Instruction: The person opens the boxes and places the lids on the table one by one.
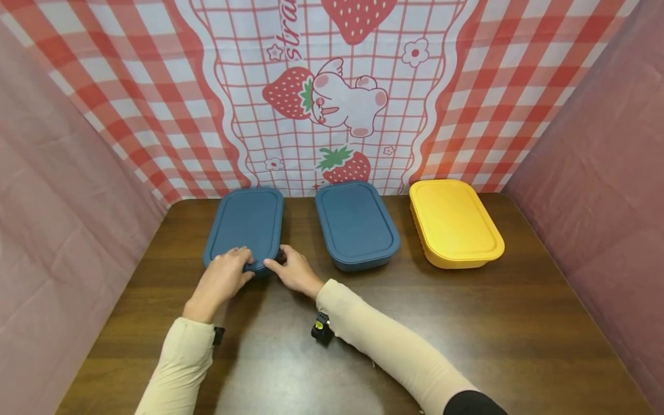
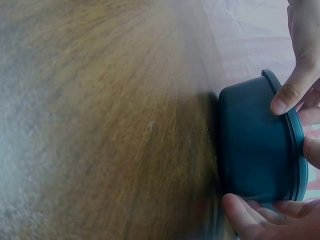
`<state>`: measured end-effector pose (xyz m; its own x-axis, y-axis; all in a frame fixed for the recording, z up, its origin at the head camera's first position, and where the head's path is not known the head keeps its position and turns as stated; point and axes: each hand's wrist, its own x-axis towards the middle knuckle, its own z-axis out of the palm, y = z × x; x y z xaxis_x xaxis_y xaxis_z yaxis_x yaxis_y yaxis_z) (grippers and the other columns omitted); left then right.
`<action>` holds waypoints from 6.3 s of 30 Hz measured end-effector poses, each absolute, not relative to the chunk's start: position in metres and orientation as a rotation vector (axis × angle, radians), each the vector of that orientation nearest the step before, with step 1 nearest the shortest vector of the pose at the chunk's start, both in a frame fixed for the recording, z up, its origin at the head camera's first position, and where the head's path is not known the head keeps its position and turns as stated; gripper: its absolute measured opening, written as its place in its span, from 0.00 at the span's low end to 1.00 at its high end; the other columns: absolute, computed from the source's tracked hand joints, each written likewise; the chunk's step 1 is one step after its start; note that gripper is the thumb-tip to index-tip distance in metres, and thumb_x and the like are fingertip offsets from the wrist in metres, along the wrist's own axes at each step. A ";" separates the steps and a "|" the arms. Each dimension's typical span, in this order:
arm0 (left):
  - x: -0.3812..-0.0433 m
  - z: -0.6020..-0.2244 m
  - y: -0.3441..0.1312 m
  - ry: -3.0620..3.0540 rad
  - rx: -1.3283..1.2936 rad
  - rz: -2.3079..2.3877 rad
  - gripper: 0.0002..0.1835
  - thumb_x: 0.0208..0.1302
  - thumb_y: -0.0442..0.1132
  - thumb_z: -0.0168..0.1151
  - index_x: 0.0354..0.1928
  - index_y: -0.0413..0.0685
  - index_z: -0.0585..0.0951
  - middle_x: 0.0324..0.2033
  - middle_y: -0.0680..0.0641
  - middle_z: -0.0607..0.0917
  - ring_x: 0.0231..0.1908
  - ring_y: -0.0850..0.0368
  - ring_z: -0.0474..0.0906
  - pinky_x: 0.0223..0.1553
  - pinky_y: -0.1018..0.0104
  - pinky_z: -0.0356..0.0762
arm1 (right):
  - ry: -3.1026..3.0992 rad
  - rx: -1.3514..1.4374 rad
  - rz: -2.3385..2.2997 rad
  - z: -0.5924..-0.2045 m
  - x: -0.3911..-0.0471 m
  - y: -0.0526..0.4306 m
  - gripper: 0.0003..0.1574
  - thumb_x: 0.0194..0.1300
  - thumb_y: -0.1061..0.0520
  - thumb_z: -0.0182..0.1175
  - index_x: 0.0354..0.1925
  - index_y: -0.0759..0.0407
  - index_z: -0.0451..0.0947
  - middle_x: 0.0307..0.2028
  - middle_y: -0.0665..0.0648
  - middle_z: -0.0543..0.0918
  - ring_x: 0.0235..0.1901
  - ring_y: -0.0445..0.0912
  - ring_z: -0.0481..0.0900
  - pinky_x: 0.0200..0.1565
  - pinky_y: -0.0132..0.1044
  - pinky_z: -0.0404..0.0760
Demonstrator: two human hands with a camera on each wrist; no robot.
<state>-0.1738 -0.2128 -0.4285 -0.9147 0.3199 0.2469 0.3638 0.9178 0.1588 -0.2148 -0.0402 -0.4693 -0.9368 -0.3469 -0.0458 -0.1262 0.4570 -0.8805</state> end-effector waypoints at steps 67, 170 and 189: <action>-0.161 -0.417 -0.227 -2.414 -0.463 -0.403 0.14 0.54 0.35 0.72 0.43 0.41 0.85 0.37 0.42 0.85 0.40 0.44 0.80 0.39 0.49 0.82 | 2.519 -0.315 -1.363 -0.463 -0.222 -0.045 0.37 0.69 0.44 0.57 0.63 0.69 0.68 0.51 0.68 0.83 0.51 0.55 0.82 0.52 0.45 0.81; -0.172 -0.424 -0.270 -1.802 0.231 -1.338 0.14 0.52 0.23 0.69 0.42 0.24 0.84 0.30 0.75 0.79 0.34 0.79 0.75 0.38 0.87 0.73 | 2.481 -0.246 -1.413 -0.469 -0.226 -0.041 0.35 0.64 0.41 0.63 0.57 0.66 0.75 0.46 0.64 0.85 0.46 0.52 0.83 0.45 0.41 0.82; -0.175 -0.429 -0.276 -1.415 0.300 -1.655 0.14 0.50 0.18 0.68 0.33 0.43 0.89 0.22 0.60 0.82 0.28 0.68 0.75 0.32 0.82 0.74 | 2.507 -0.250 -1.385 -0.466 -0.225 -0.041 0.34 0.63 0.41 0.64 0.54 0.66 0.77 0.43 0.62 0.86 0.41 0.49 0.83 0.41 0.38 0.81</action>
<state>-0.1751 -0.2757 -0.4289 -0.5577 -0.7489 0.3580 0.4701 0.0705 0.8798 -0.2251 -0.0409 -0.4660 -0.9498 -0.2760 -0.1475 -0.0219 0.5289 -0.8484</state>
